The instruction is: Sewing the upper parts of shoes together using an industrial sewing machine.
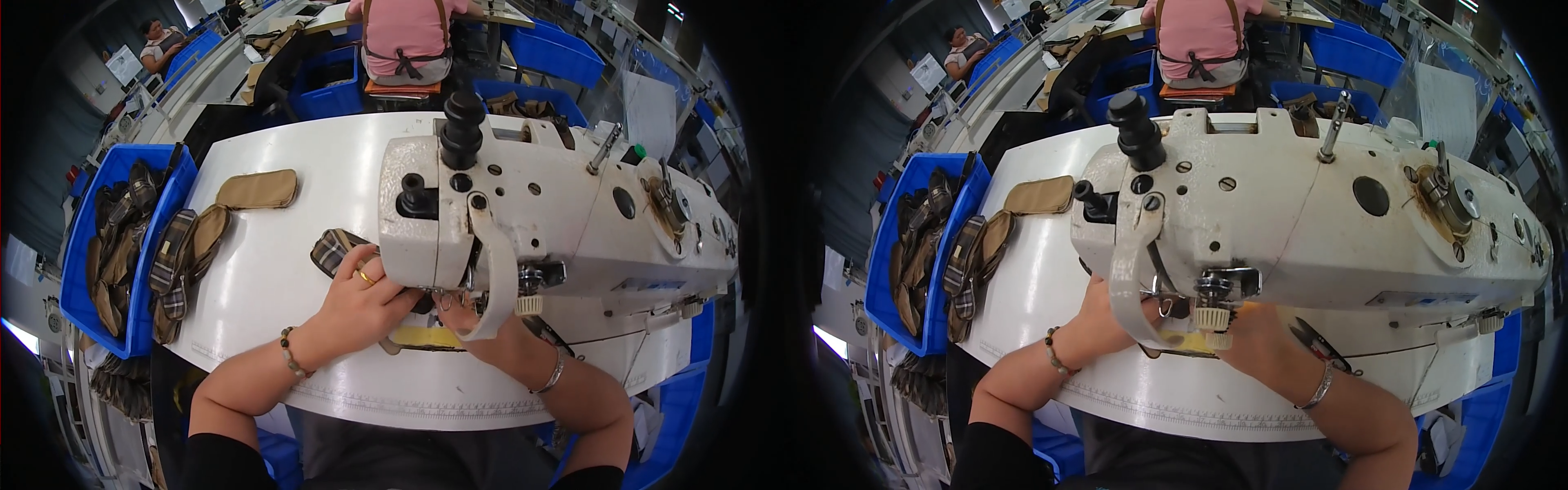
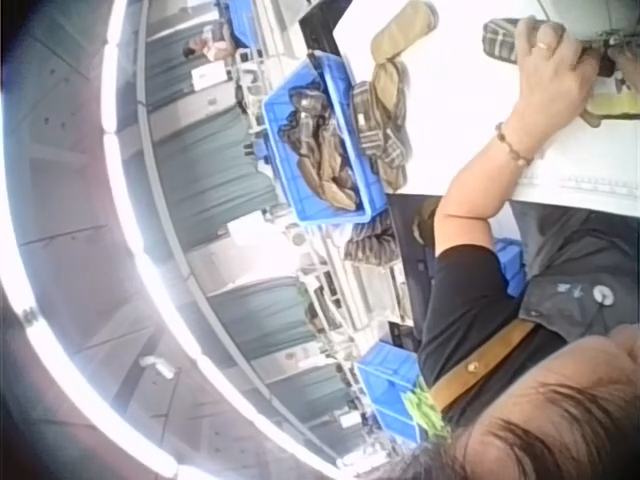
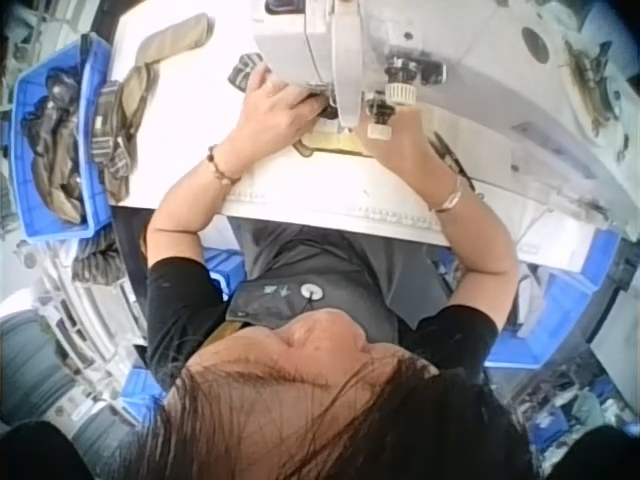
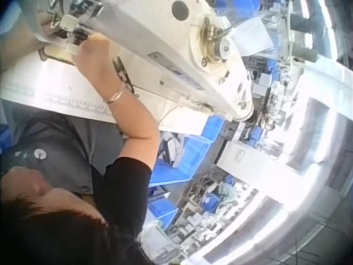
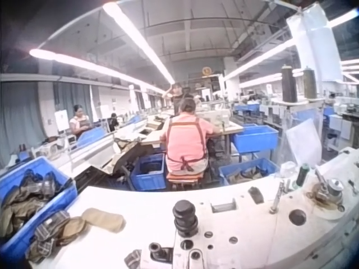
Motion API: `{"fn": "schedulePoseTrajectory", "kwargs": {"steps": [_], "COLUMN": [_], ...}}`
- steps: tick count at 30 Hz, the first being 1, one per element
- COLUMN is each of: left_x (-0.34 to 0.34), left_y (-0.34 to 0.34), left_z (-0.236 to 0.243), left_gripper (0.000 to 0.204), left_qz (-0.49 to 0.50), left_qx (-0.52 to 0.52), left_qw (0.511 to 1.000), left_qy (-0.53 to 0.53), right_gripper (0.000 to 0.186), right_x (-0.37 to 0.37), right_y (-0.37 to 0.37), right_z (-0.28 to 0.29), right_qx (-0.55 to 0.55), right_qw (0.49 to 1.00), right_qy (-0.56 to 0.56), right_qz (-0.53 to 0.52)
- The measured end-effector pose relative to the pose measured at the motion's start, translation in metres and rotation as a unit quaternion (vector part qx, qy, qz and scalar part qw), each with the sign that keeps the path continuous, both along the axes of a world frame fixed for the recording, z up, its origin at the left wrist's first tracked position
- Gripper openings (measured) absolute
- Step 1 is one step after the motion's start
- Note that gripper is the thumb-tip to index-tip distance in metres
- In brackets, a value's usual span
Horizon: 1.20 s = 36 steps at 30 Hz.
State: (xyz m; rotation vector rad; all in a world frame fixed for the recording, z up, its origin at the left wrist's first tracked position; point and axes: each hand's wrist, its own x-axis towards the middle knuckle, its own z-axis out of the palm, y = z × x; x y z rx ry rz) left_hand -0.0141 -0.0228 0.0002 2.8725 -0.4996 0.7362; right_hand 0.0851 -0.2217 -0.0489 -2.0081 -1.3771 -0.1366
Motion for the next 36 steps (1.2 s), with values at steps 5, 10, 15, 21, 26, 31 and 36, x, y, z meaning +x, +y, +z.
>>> {"fn": "schedulePoseTrajectory", "kwargs": {"steps": [5,10,15,21,26,31,36], "left_x": [-0.002,-0.001,-0.002,-0.007,-0.01,-0.006,-0.002], "left_y": [0.004,0.002,-0.002,-0.007,-0.012,-0.01,-0.009], "left_z": [-0.009,-0.001,0.001,0.002,0.004,-0.003,-0.004], "left_gripper": [0.027,0.03,0.031,0.031,0.033,0.034,0.035], "left_qz": [-0.073,-0.079,-0.078,-0.069,-0.054,-0.047,-0.006], "left_qx": [-0.011,-0.006,0.007,0.013,0.023,0.024,0.05], "left_qw": [0.997,0.997,0.997,0.997,0.997,0.998,0.998], "left_qy": [0.002,0.021,0.025,0.027,0.041,0.032,0.038], "right_gripper": [0.024,0.023,0.022,0.018,0.014,0.013,0.019], "right_x": [0.003,0.005,0.0,-0.012,-0.016,-0.024,-0.027], "right_y": [-0.005,-0.007,0.0,-0.007,-0.008,-0.007,-0.01], "right_z": [0.003,0.001,0.011,0.033,0.04,0.037,0.031], "right_qx": [-0.018,-0.046,-0.02,-0.133,-0.089,-0.036,-0.105], "right_qw": [0.999,0.996,0.991,0.963,0.986,0.998,0.993], "right_qy": [0.04,-0.073,-0.133,-0.233,-0.14,0.031,-0.054], "right_qz": [0.024,-0.005,-0.004,0.014,0.014,-0.028,-0.028]}}
